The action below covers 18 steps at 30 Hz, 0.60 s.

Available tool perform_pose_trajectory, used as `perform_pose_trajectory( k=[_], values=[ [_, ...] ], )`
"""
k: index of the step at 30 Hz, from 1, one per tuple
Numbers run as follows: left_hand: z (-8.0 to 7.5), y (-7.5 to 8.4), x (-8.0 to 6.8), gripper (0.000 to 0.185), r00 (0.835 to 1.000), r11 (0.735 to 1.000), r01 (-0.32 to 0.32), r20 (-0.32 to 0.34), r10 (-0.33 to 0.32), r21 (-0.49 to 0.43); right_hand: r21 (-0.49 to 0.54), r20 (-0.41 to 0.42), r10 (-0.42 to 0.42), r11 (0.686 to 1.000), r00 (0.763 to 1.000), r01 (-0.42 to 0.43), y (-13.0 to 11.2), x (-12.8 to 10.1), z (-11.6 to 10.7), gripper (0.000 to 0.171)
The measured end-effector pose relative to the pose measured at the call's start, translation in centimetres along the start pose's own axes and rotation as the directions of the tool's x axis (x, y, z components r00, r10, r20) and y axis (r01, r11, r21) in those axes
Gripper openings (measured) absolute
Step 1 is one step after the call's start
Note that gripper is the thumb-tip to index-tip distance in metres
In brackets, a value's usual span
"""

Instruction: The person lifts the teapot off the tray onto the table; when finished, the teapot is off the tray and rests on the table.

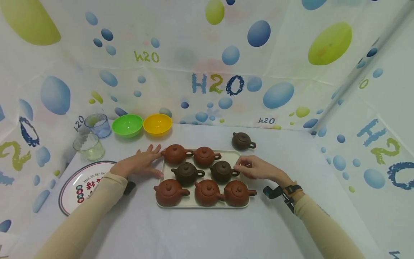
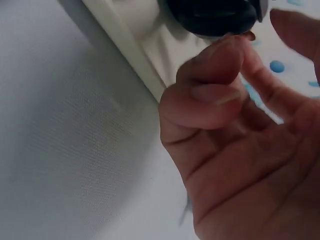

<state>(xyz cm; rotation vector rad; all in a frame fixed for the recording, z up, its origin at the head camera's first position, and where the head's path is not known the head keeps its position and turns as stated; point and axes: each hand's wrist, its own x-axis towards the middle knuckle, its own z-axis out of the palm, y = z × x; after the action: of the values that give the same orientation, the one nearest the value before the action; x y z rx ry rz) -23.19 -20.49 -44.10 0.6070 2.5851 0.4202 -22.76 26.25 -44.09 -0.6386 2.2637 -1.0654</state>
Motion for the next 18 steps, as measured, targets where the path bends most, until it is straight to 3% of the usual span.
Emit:
perform_pose_trajectory(
  k=[5, 9, 13, 18],
  values=[
    [0.4, -0.1, 0.0, 0.111, 1.0, 1.0, 0.002, -0.003, -0.002, -0.002, 0.049, 0.1, -0.053, 0.998, 0.994, 0.049, 0.1, 0.4, 0.6, 0.022],
    [0.5, -0.3, -0.1, 0.112, 1.0, 1.0, 0.003, -0.003, -0.003, -0.004, 0.055, 0.118, -0.06, 0.997, 0.991, 0.054, 0.0, 0.5, 0.7, 0.026],
    [0.4, -0.3, -0.2, 0.111, 1.0, 1.0, 0.007, -0.004, -0.007, -0.008, 0.023, 0.067, -0.073, 0.997, 0.995, 0.072, -0.1, 0.3, 0.7, 0.029],
    [0.1, 0.0, -0.3, 0.11, 1.0, 1.0, 0.01, -0.006, -0.01, 0.0, 0.02, -0.059, -0.099, 0.995, 0.993, 0.101, 0.4, -0.7, -0.2, 0.029]
  ],
)
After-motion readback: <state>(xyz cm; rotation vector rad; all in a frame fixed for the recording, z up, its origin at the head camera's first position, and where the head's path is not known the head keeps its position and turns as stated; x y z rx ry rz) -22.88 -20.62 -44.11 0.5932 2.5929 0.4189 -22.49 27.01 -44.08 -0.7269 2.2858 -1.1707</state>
